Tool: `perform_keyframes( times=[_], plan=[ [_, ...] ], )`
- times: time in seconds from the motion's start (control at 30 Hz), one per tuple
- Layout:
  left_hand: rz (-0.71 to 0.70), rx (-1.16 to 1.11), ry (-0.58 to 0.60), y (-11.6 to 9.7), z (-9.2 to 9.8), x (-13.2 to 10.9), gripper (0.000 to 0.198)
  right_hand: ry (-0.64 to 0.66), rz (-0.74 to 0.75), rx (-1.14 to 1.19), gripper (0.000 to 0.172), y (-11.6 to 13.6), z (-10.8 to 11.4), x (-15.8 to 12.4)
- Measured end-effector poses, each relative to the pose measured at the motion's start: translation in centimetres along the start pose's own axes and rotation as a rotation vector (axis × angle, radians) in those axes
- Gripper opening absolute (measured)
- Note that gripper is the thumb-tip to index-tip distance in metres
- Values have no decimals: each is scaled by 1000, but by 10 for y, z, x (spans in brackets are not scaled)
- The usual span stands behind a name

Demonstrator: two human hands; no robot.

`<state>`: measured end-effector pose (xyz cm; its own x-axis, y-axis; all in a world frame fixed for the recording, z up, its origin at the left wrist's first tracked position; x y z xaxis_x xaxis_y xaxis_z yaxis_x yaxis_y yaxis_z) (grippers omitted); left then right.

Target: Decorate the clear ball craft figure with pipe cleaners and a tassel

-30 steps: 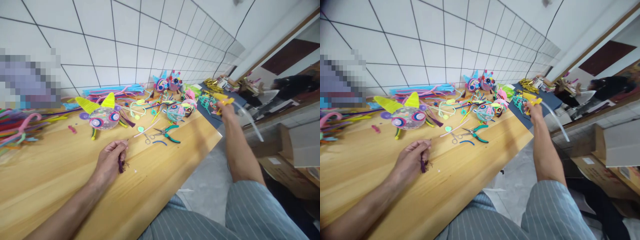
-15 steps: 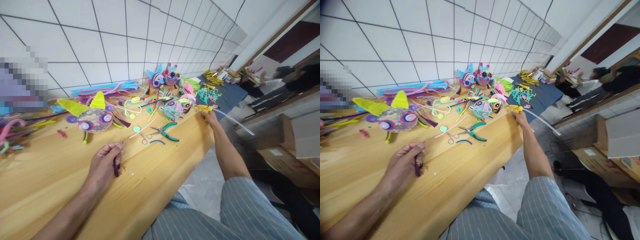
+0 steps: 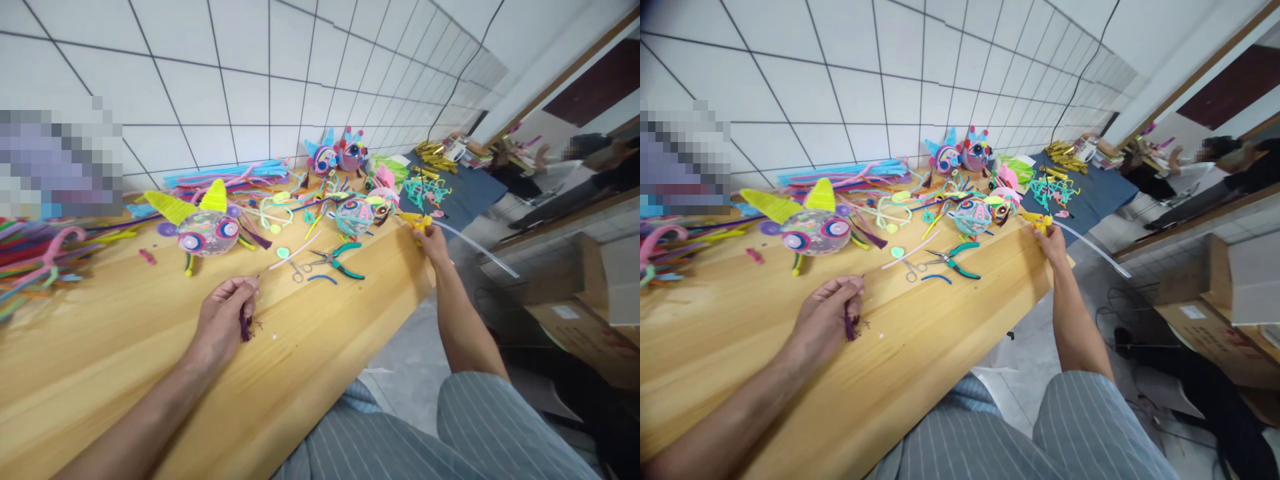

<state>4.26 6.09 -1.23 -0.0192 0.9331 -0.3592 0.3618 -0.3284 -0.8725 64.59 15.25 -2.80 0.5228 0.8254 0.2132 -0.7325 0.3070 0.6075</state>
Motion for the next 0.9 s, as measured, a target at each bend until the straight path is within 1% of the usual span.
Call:
perform_keyframes(
  times=[0.07, 0.2, 0.3, 0.37, 0.43, 0.5, 0.57, 0.63, 0.67, 0.73, 0.77, 0.83, 0.9],
  plan=[
    [-4, 4, 3, 0, -1, 0, 37, -33, -39, -24, 62, 2, 3, -6],
    [-4, 7, -1, -1, -1, 0, 37, -45, -82, -48, 51, 12, 3, -13],
    [-18, 10, 5, -2, -1, -1, 36, -55, -99, -56, 48, 24, 3, -17],
    [-18, 12, 9, -2, -1, -1, 35, -77, -105, -68, 50, 30, 7, -22],
    [-19, 8, 11, -3, -1, -1, 35, -119, -97, -88, 54, 35, 14, -33],
    [-16, 12, 10, -2, -1, 0, 35, -164, -66, -105, 56, 42, 19, -51],
    [-15, 24, 5, 0, -2, 0, 35, -172, -10, -96, 55, 56, 17, -74],
    [-24, 30, -4, 1, -3, -3, 33, -116, 89, -45, 50, 80, 6, -98],
    [-38, 26, -8, 0, -4, -5, 32, -70, 163, -2, 47, 98, -2, -111],
    [-60, 33, -2, -5, -6, -10, 28, 44, 380, 118, 41, 144, -18, -135],
    [-81, 35, 16, -10, -7, -13, 27, 99, 462, 162, 38, 169, -26, -146],
    [-168, 12, 20, -27, -4, -18, 26, 231, 588, 239, 33, 222, -41, -165],
    [-235, 7, -9, -46, 5, -23, 23, 360, 691, 315, 31, 271, -57, -182]
  ],
)
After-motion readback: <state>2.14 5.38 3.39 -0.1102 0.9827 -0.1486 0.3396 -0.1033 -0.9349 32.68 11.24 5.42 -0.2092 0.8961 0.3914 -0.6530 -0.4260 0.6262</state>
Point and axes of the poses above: each hand's wrist, its own x-axis towards the middle knuckle, its own z-axis out of the back of the hand, y = z × x, the point moved 3 cm from there along x, towards the middle knuckle, and after that the axes turned 5 degrees about y, right-handed, at the moved point
